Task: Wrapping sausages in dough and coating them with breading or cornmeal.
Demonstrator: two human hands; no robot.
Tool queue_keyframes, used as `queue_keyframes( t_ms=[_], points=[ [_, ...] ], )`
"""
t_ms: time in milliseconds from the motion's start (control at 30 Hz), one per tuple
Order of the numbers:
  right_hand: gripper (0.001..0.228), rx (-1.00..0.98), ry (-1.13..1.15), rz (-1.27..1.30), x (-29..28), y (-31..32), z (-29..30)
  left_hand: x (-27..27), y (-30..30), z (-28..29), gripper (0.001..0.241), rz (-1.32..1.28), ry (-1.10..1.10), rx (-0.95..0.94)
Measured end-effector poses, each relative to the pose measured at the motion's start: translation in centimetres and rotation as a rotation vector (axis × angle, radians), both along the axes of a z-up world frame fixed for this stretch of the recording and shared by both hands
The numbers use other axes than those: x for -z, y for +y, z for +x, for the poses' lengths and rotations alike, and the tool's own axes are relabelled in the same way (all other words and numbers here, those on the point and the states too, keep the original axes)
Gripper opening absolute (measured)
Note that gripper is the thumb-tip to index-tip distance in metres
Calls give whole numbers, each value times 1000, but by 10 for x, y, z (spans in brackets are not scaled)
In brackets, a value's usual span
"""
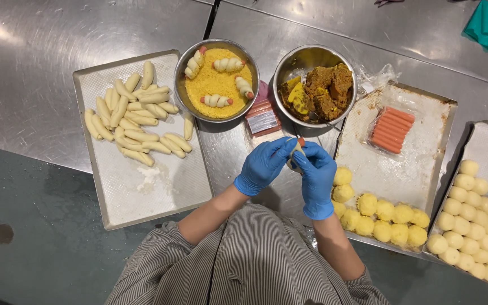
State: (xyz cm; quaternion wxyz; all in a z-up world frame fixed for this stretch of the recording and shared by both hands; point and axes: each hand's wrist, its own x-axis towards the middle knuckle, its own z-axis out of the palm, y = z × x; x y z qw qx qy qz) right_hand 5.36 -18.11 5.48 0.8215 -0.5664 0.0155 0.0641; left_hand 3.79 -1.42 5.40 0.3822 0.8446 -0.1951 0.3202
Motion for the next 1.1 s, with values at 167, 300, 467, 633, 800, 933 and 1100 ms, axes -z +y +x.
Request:
queue_keyframes(
  t_ms=[167,300,467,633,800,933,1100],
  points=[
    [9,-40,-50,-41,-13,-2,-3,-19,3,3,43,-125,142,-40],
    [13,-71,-67,-45,-5,-11,-4,-24,5,1,36,-538,433,140],
    [27,-101,-2,-6,-24,-4,-6,-34,16,-4,32,-605,473,250],
    [49,-216,45,22,-14,-10,1,-49,28,-12,27,-320,608,229],
    [37,-341,-60,-144,9,-21,9,-54,35,-11,29,-556,793,534],
    [44,-451,-63,-241,11,-20,-1,-16,42,-3,30,-915,980,600],
    [65,-641,-125,-326,-42,-9,-33,14,59,15,35,-1750,1215,717]
  ],
)
